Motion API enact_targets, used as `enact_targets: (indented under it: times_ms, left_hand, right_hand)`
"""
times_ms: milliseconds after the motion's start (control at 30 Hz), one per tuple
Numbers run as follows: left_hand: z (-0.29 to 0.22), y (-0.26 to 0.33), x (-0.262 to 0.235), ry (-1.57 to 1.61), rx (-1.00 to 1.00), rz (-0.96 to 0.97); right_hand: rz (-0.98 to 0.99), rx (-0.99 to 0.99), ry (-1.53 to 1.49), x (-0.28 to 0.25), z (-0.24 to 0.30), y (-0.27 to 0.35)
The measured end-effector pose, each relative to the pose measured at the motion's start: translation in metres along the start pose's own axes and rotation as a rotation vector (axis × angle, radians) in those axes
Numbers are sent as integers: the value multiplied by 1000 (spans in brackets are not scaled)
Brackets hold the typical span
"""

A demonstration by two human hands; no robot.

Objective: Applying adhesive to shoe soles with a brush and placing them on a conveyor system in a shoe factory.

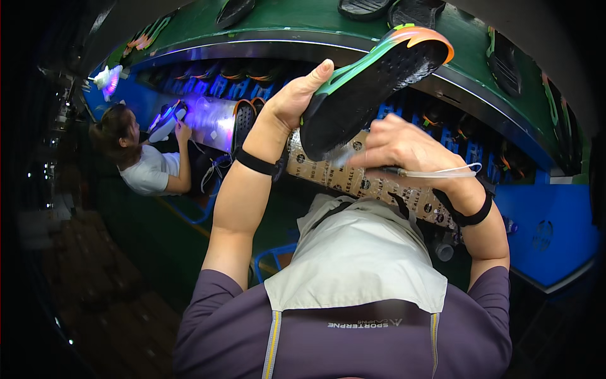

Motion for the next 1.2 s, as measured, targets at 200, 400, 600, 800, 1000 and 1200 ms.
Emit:
enact_targets:
  times_ms: [200,400,600,800,1000,1200]
  left_hand:
    - [14,-6,9,375,59,30]
    - [55,1,19,691,61,65]
    - [82,15,38,491,156,277]
    - [87,18,20,600,206,128]
    - [92,33,22,602,248,-1]
    - [101,55,20,175,287,54]
  right_hand:
    - [-293,33,-102,1,-4,3]
    - [-444,18,-335,-13,-8,14]
    - [-785,175,463,-33,-38,6]
    - [-258,-110,85,22,-3,-11]
    - [-450,89,-383,9,-3,2]
    - [-869,574,-593,29,-39,10]
Point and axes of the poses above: each hand's wrist, its own y-axis away from the middle knuckle, its own x-axis out of the palm, z = x × y, the point moved 3 cm from there along -y, towards the middle knuckle, and after that the axes turned 11 degrees about -x, right-handed, at the moved point
